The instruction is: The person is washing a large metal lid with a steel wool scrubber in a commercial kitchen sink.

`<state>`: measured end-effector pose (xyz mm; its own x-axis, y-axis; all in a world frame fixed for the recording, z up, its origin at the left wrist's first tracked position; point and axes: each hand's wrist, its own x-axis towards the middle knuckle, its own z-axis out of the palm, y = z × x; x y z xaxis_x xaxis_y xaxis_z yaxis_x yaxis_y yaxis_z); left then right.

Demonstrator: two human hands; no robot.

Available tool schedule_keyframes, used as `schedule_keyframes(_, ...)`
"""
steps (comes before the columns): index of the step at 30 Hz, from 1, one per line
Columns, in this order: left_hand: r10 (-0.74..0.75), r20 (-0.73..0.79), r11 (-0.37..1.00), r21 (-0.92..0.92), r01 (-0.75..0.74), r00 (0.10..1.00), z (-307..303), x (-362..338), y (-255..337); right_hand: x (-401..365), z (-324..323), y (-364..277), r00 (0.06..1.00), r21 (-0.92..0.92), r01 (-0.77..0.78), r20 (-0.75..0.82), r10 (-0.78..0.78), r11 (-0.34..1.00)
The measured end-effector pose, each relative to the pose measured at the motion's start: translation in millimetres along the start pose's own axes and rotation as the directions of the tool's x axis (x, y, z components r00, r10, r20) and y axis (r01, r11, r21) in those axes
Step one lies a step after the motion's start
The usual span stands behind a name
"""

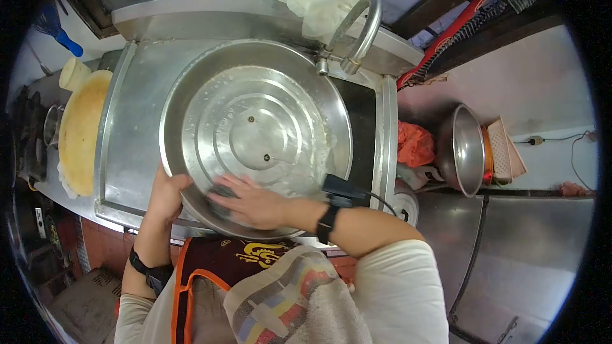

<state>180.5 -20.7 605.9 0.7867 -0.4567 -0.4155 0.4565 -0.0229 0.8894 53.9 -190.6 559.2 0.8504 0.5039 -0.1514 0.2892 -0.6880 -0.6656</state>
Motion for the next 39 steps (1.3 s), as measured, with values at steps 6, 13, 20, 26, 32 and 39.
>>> schedule_keyframes(6,-0.052,0.053,0.999,0.010,0.052,0.997,-1.2,-1.5,5.1,-82.0,-18.1,72.0,0.920,-0.067,-0.392,-0.011,0.392,0.918)
schedule_keyframes(13,-0.024,0.076,0.999,0.029,0.022,0.997,-6.6,4.3,-4.2,6.9,-25.9,71.1,0.908,-0.208,-0.387,-0.253,0.333,0.898)
schedule_keyframes(20,-0.026,0.077,0.999,0.038,0.023,0.997,-6.4,4.4,-0.5,-9.7,-29.7,88.8,0.963,-0.517,-0.269,-0.176,0.206,0.813)
schedule_keyframes(26,-0.014,0.060,0.999,0.030,0.012,0.998,-4.0,2.9,0.9,-7.7,-14.1,82.4,0.795,-0.176,-0.534,-0.438,0.420,0.827)
schedule_keyframes(32,-0.028,0.077,0.998,0.053,0.024,0.997,-6.9,4.8,-0.5,-24.9,-4.2,67.6,0.905,-0.041,-0.315,-0.316,0.287,0.948)
schedule_keyframes(39,-0.034,0.078,0.995,0.095,0.026,0.996,-9.6,4.9,-3.5,-58.1,-54.5,137.8,0.616,-0.112,-0.773,-0.368,0.697,0.624)
